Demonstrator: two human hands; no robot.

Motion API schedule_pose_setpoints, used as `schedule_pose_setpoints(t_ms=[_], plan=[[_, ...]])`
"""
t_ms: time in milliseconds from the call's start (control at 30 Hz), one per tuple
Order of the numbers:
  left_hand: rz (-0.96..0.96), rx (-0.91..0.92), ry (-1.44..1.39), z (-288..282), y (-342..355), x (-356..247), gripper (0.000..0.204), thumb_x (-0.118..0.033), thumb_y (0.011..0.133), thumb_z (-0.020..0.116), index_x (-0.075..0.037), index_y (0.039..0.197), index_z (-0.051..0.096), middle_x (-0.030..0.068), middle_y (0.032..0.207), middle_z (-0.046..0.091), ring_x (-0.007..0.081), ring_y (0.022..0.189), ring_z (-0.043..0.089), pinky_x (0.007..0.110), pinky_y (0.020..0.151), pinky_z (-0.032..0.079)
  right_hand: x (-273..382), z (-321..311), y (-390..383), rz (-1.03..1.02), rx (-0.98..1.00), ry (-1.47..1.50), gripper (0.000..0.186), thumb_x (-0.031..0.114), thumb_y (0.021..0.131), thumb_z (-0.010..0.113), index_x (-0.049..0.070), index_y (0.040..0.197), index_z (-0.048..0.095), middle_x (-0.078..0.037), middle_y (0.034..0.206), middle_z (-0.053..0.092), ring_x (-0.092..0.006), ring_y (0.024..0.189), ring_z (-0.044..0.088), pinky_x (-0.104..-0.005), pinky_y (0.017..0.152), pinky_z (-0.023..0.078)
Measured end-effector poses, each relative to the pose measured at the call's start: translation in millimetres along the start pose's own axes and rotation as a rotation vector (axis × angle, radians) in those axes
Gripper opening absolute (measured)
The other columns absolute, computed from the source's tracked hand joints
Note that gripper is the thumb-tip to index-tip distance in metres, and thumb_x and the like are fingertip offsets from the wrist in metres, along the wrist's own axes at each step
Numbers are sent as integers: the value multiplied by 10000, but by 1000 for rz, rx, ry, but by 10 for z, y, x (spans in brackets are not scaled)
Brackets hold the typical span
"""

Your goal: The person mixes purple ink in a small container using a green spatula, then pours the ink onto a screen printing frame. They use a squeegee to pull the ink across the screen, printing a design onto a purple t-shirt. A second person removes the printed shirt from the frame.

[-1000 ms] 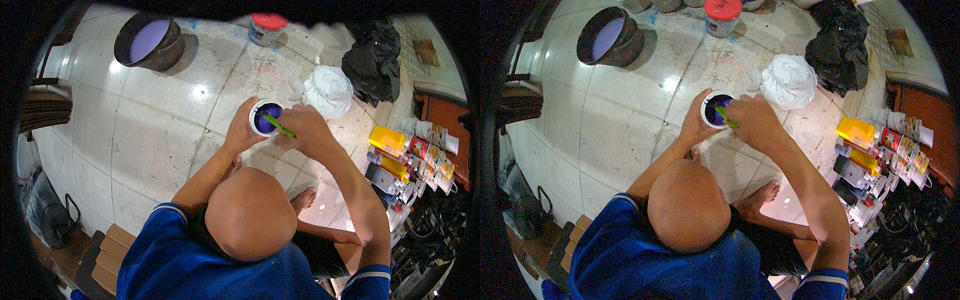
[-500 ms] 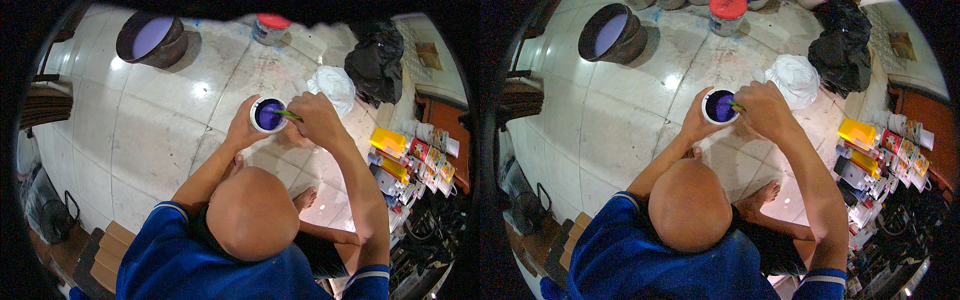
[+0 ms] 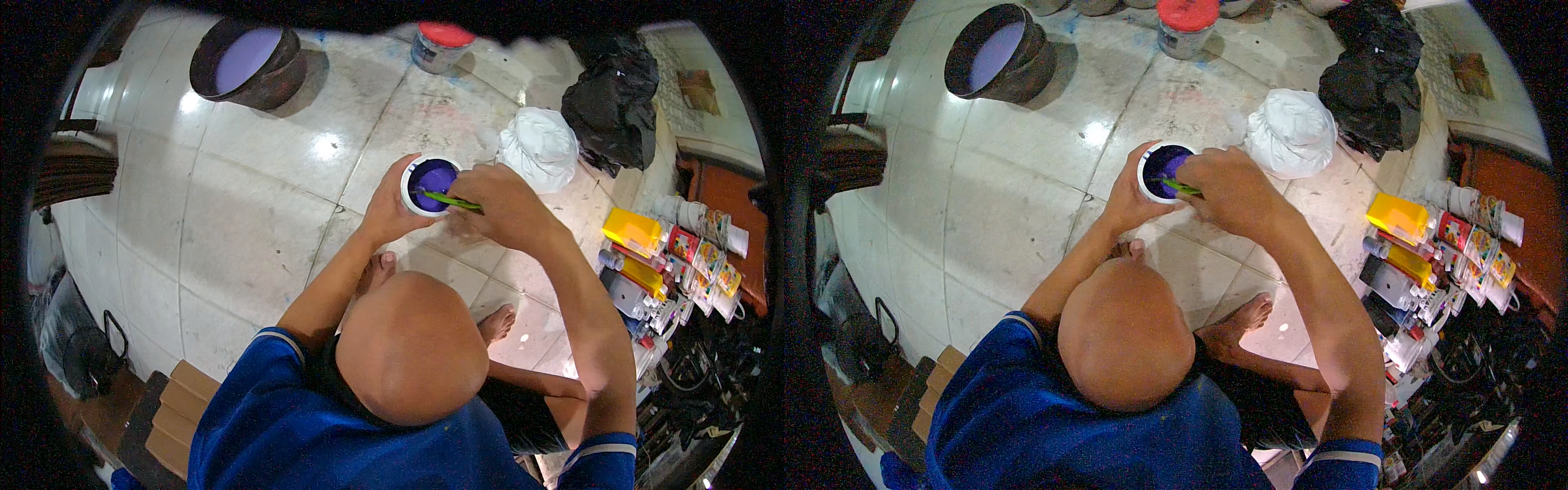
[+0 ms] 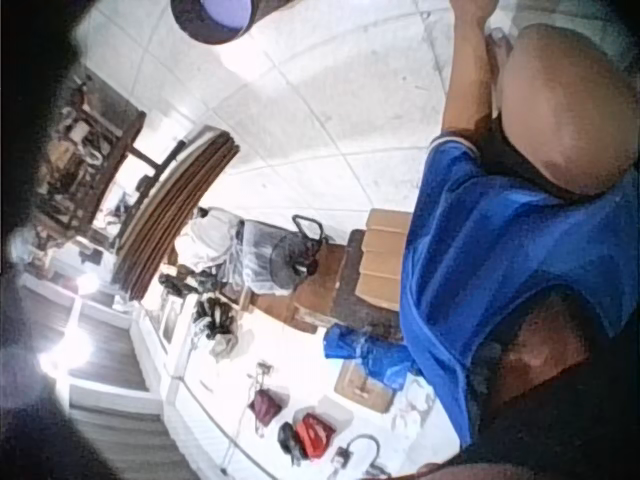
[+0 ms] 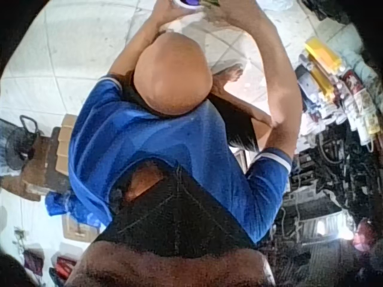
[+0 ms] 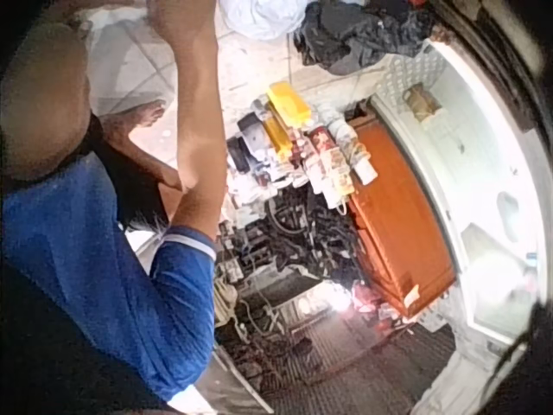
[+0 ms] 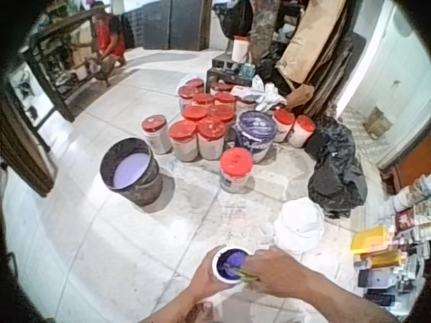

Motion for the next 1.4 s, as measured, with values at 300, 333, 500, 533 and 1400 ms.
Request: schedule_pose_setpoints(t_ms=[300, 333, 500, 533, 1400], plan=[[92, -35, 131, -51, -7, -95, 1129, -259, 629, 1061, -94, 1573, 464, 129, 1491, 590, 277, 1376, 603, 407, 1173, 476, 69, -141, 57, -18, -1, -17, 100, 201, 876, 736, 107, 839, 737, -107, 855, 737, -347, 912, 700, -499, 809, 522], [113, -42, 149, -62, -9, -104, 1129, -262, 629, 1061, -91, 1573, 464, 132, 1493, 588, 280, 1378, 600, 408, 1175, 472, 61, -106, 54, 26, 99, 26, 96, 199, 872, 735, 108, 842, 736, -108, 858, 736, -350, 907, 699, -500, 808, 522], [117, -67, 157, -78, -19, -113, 1137, -269, 621, 1061, -96, 1574, 468, 146, 1509, 572, 308, 1401, 577, 421, 1192, 452, 85, -210, 29, -15, -59, -89, 105, 201, 878, 728, 98, 865, 736, -128, 895, 733, -372, 888, 695, -502, 806, 522], [134, -73, 180, -84, -19, -123, 1138, -272, 620, 1061, -98, 1575, 467, 150, 1513, 568, 316, 1406, 571, 424, 1195, 447, 115, -211, 21, -84, -57, -35, 111, 207, 879, 730, 96, 869, 736, -129, 901, 733, -372, 886, 694, -500, 807, 522], [427, -165, 400, -216, 80, -414, 1001, -229, 616, 996, -100, 1489, 524, 188, 1513, 581, 418, 1405, 548, 528, 1170, 421, -50, -288, -187, 52, -142, -7, 186, 209, 911, 763, 82, 1046, 748, -115, 951, 703, -338, 939, 659, -464, 820, 496]])
Point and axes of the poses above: each hand's wrist, its own y-axis towards the middle knuckle, its own z-axis out of the palm, x = y × z, the point moved 4 cm from there along y, towards the middle knuckle
